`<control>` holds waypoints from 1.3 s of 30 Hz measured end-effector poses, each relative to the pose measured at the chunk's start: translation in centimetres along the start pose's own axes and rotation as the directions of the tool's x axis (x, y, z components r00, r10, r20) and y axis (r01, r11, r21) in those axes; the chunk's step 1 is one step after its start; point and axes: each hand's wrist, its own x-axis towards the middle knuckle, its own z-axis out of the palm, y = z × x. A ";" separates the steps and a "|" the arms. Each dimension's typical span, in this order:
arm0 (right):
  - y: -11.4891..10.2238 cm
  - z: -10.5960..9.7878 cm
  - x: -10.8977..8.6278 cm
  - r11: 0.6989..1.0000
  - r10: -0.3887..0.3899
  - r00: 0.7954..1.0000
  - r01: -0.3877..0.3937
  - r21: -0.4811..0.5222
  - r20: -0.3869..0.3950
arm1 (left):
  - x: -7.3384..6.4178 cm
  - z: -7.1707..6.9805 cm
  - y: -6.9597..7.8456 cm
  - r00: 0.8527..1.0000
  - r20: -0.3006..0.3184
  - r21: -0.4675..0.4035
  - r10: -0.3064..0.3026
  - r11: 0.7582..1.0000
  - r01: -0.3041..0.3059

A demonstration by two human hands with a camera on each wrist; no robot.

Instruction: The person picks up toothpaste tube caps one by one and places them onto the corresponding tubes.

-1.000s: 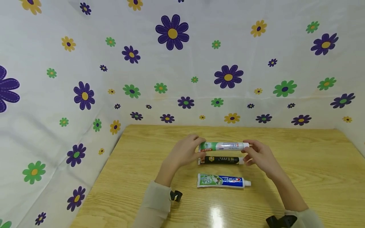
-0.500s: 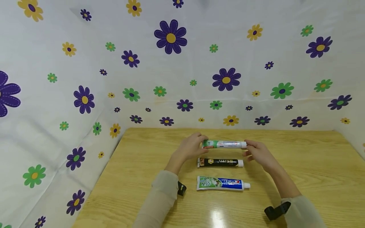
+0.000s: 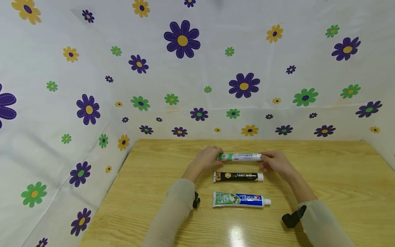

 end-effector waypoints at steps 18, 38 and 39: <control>0.8 0.7 1.0 0.999 0.031 0.993 -0.032 -0.008 -0.115 | -0.4 0.2 -0.2 0.996 0.057 -0.105 -0.062 0.992 0.068; 0.5 -0.4 0.1 1.000 0.027 0.999 -0.027 0.001 -0.017 | -1.0 -0.2 -1.7 0.990 0.067 -0.170 -0.125 0.976 0.134; 0.4 -0.5 0.0 1.000 0.023 1.000 -0.023 -0.002 -0.019 | -1.1 -0.2 -1.8 0.989 0.062 -0.187 -0.133 0.972 0.142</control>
